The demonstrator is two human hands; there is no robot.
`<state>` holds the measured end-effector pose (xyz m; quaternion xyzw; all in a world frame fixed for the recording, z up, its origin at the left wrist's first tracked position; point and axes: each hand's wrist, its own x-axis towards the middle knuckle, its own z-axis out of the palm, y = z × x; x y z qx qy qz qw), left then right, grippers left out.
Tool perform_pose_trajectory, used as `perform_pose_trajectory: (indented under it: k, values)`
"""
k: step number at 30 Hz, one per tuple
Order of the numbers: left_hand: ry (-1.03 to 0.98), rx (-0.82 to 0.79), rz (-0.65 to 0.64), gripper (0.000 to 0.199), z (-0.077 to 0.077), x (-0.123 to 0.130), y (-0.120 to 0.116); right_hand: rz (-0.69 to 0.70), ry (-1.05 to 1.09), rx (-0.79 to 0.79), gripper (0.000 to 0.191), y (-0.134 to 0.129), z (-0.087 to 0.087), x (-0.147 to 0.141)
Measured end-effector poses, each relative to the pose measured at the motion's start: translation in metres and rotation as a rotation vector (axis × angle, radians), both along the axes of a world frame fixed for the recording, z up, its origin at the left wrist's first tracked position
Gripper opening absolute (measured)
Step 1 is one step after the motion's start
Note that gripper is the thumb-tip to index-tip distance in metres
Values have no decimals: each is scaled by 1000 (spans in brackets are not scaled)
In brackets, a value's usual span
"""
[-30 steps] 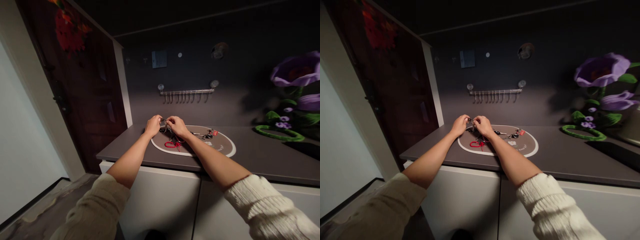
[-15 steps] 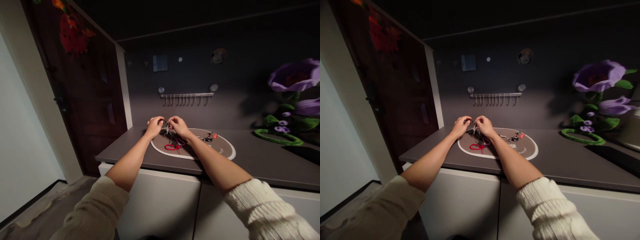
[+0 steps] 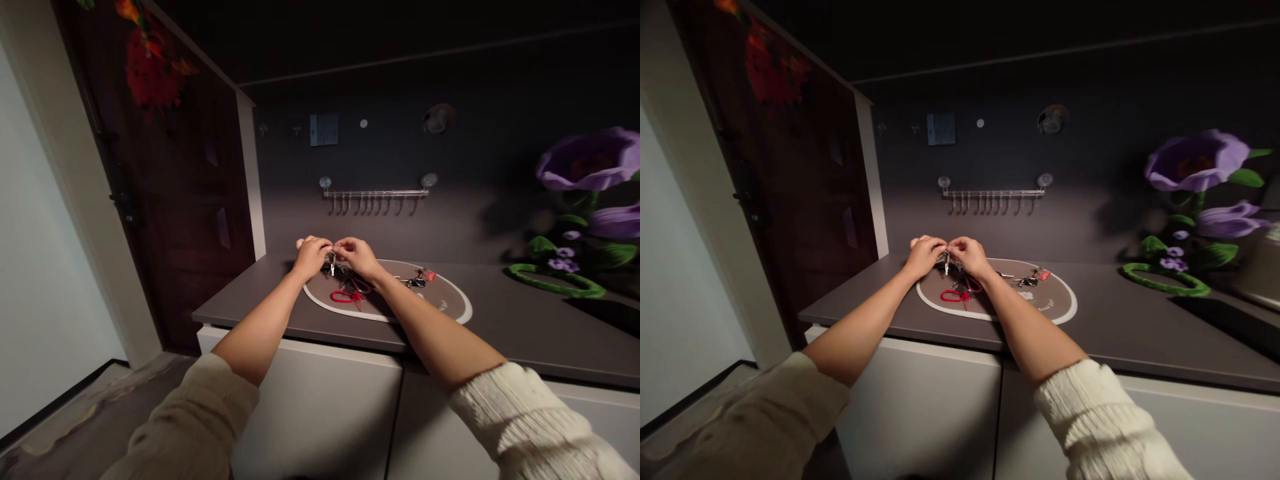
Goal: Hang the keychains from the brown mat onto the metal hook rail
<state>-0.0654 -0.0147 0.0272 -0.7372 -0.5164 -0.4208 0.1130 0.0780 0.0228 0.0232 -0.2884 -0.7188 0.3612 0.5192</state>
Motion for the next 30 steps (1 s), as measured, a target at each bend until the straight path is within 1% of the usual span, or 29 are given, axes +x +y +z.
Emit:
perform_pose_trajectory:
  k: [4,10,16,23,27,28,30]
  values:
    - [41,27,33,18,-1,0,0,42,127,-92,33,0,2,1]
    - [-7,37,32,16,-2,0,1,55,199,-138,26,-2,5,3]
    - [-10,39,22,14,0,0,0,39,199,-115,20,-3,6,2]
    - [-72,59,29,15,1,1,-2,56,147,-85,20,-6,8,0]
    - [-209,43,-17,12,2,0,2,35,118,-95,16,-5,6,0]
    - [-268,27,-48,11,2,0,4,37,114,-103,16,-5,6,-1]
    - [-422,-26,-149,9,1,1,8,55,105,-130,15,-7,5,-1]
